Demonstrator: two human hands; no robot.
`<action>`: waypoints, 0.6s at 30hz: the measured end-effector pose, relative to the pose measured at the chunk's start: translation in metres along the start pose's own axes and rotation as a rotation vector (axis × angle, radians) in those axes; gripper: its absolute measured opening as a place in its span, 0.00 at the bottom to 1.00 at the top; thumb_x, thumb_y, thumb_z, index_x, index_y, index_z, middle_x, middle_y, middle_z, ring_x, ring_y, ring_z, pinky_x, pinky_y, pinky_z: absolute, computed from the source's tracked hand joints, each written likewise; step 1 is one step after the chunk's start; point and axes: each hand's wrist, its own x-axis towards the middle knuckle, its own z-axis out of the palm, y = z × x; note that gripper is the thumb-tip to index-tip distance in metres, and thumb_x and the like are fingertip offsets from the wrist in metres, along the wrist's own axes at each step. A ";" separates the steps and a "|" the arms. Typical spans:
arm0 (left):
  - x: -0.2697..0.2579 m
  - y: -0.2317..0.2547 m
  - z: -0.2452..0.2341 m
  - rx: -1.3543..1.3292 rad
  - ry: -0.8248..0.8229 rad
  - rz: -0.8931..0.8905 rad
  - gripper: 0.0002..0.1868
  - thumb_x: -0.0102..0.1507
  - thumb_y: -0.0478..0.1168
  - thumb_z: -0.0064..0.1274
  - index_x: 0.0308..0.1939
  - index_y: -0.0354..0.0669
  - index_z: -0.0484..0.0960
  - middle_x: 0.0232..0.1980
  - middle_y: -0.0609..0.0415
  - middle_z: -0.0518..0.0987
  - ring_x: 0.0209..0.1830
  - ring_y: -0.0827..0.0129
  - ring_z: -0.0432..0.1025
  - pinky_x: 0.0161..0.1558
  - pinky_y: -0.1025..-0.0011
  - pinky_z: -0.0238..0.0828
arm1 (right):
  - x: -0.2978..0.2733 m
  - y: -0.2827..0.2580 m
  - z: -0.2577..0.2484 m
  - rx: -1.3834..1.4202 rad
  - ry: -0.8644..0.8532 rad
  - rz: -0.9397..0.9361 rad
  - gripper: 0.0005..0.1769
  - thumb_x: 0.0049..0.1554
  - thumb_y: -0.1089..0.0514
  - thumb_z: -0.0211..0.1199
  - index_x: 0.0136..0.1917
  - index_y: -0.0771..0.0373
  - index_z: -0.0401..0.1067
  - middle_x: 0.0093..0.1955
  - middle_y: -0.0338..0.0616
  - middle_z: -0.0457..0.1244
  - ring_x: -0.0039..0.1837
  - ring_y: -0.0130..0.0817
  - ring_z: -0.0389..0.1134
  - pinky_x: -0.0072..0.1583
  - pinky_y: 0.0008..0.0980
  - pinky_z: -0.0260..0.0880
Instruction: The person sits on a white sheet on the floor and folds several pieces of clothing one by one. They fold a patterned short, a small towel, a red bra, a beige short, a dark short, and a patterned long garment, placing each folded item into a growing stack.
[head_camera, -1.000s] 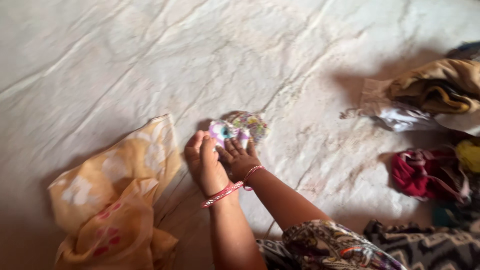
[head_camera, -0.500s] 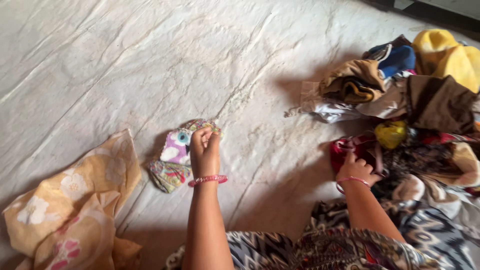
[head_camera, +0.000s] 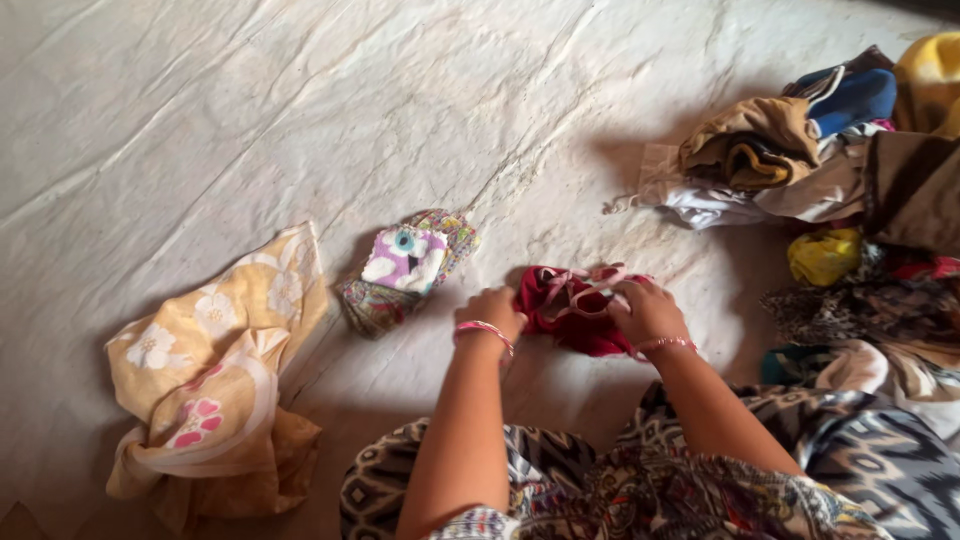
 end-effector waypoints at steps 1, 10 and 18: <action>0.006 0.007 0.003 0.051 -0.006 0.055 0.27 0.63 0.57 0.56 0.63 0.56 0.76 0.65 0.52 0.76 0.67 0.55 0.70 0.64 0.50 0.68 | 0.002 0.003 0.001 -0.159 -0.075 0.088 0.18 0.61 0.48 0.61 0.64 0.45 0.76 0.61 0.47 0.68 0.65 0.50 0.67 0.65 0.47 0.69; 0.032 0.037 0.043 0.202 0.003 0.296 0.17 0.58 0.50 0.61 0.51 0.60 0.83 0.59 0.55 0.77 0.63 0.54 0.68 0.63 0.28 0.52 | 0.017 0.060 0.052 -0.137 0.033 -0.143 0.15 0.43 0.51 0.73 0.46 0.47 0.79 0.64 0.35 0.67 0.68 0.44 0.64 0.67 0.46 0.63; 0.070 -0.059 0.022 -1.010 0.171 0.039 0.24 0.58 0.51 0.55 0.51 0.39 0.79 0.36 0.43 0.83 0.33 0.56 0.80 0.36 0.59 0.75 | 0.015 0.061 0.021 0.215 -0.123 0.026 0.34 0.49 0.43 0.73 0.65 0.49 0.68 0.58 0.43 0.70 0.59 0.45 0.73 0.61 0.46 0.71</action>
